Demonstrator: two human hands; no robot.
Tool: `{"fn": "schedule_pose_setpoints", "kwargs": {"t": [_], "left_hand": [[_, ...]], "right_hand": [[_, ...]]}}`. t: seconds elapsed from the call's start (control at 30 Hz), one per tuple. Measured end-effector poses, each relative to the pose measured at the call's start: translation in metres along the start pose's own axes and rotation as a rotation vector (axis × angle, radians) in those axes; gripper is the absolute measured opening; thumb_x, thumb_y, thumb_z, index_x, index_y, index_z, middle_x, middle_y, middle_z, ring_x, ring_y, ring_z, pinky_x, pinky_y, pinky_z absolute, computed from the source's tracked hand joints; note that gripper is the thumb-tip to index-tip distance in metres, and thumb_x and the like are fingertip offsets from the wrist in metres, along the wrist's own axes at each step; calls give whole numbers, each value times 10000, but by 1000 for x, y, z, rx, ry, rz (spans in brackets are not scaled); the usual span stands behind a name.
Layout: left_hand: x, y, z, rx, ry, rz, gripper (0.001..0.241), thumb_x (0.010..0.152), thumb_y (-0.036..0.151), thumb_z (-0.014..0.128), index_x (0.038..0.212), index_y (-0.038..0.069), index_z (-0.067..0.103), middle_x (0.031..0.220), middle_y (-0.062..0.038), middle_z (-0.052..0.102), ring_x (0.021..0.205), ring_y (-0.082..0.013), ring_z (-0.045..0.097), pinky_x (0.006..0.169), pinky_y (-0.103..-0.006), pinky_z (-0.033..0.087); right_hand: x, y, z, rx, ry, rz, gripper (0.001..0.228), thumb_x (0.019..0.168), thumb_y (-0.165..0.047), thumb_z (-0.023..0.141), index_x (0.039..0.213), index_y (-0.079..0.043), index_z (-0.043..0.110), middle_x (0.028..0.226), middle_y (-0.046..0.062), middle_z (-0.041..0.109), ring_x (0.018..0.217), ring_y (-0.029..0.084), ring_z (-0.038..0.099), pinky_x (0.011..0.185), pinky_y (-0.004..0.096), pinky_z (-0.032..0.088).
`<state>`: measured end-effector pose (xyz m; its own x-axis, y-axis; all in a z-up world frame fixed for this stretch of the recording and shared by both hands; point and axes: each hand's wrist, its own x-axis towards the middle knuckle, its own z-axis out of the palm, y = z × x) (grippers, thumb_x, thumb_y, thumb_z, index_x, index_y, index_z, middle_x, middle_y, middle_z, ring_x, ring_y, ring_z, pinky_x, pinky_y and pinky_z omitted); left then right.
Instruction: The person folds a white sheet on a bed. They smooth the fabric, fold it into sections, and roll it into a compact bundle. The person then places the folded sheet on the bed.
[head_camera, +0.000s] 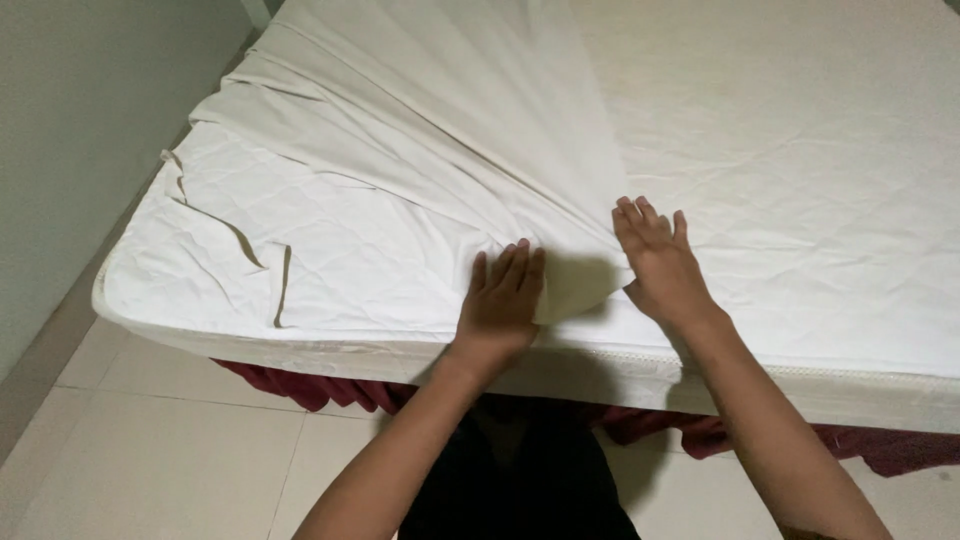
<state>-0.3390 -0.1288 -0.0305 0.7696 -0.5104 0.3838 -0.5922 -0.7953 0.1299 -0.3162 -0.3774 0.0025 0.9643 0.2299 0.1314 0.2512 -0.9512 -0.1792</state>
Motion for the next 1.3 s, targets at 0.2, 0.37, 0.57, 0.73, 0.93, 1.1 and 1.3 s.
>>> {"fn": "schedule_pose_setpoints", "kwargs": {"t": [0.2, 0.37, 0.57, 0.73, 0.93, 1.1, 1.3], "left_hand": [[8, -8, -41, 10, -202, -195, 852, 823, 391, 701, 1532, 84, 341, 1632, -198, 258, 1531, -417, 140, 1167, -729, 69], [22, -18, -46, -55, -286, -340, 906, 807, 361, 713, 1556, 93, 279, 1649, -206, 185, 1529, -458, 62, 1162, -713, 50], [13, -39, -50, -220, -158, -241, 1003, 771, 275, 737, 1615, 66, 237, 1700, -193, 197, 1581, -407, 85, 1210, -695, 93], [22, -64, -101, -270, -235, -284, 1168, 644, 300, 880, 1607, 156, 235, 1740, -120, 137, 1547, -372, 28, 1151, -718, 29], [36, -102, -30, 247, -5, -121, 1036, 811, 92, 780, 1694, 90, 238, 1748, -95, 247, 1611, -284, 193, 1207, -668, 97], [43, -58, -46, 130, -278, -103, 850, 811, 148, 696, 1527, -50, 284, 1621, -219, 301, 1536, -328, 250, 1212, -631, 112], [-4, -51, -18, 13, 112, 33, 608, 1025, 198, 680, 1519, -46, 423, 1584, -234, 412, 1556, -326, 321, 1328, -644, 219]], "right_hand": [[3, 2, 33, -4, -19, -89, 915, 797, -26, 722, 1614, -50, 311, 1709, 162, 211, 1591, 313, 153, 1247, 597, 105], [5, -93, -20, 186, -23, -158, 1067, 720, -298, 815, 1578, 2, 257, 1679, 225, 175, 1547, 365, 94, 1192, 633, 70], [38, -116, 17, 136, 38, -228, 994, 771, -309, 774, 1548, 22, 249, 1630, 180, 275, 1534, 291, 172, 1234, 572, 103], [41, -104, 6, 47, -78, -71, 887, 830, -235, 729, 1560, -49, 260, 1633, 94, 291, 1551, 208, 168, 1262, 552, 67], [19, -93, -5, 6, -92, -43, 998, 773, -187, 767, 1616, -68, 247, 1700, 53, 259, 1602, 181, 140, 1292, 571, 53], [16, -110, -13, 303, -188, -103, 1358, 672, -460, 906, 1566, 66, 29, 1666, 286, -7, 1556, 405, -33, 1196, 618, 56], [54, -131, -1, 35, 75, -101, 942, 823, -196, 654, 1620, -19, 184, 1690, 212, 134, 1576, 341, 62, 1241, 556, 40]]}}
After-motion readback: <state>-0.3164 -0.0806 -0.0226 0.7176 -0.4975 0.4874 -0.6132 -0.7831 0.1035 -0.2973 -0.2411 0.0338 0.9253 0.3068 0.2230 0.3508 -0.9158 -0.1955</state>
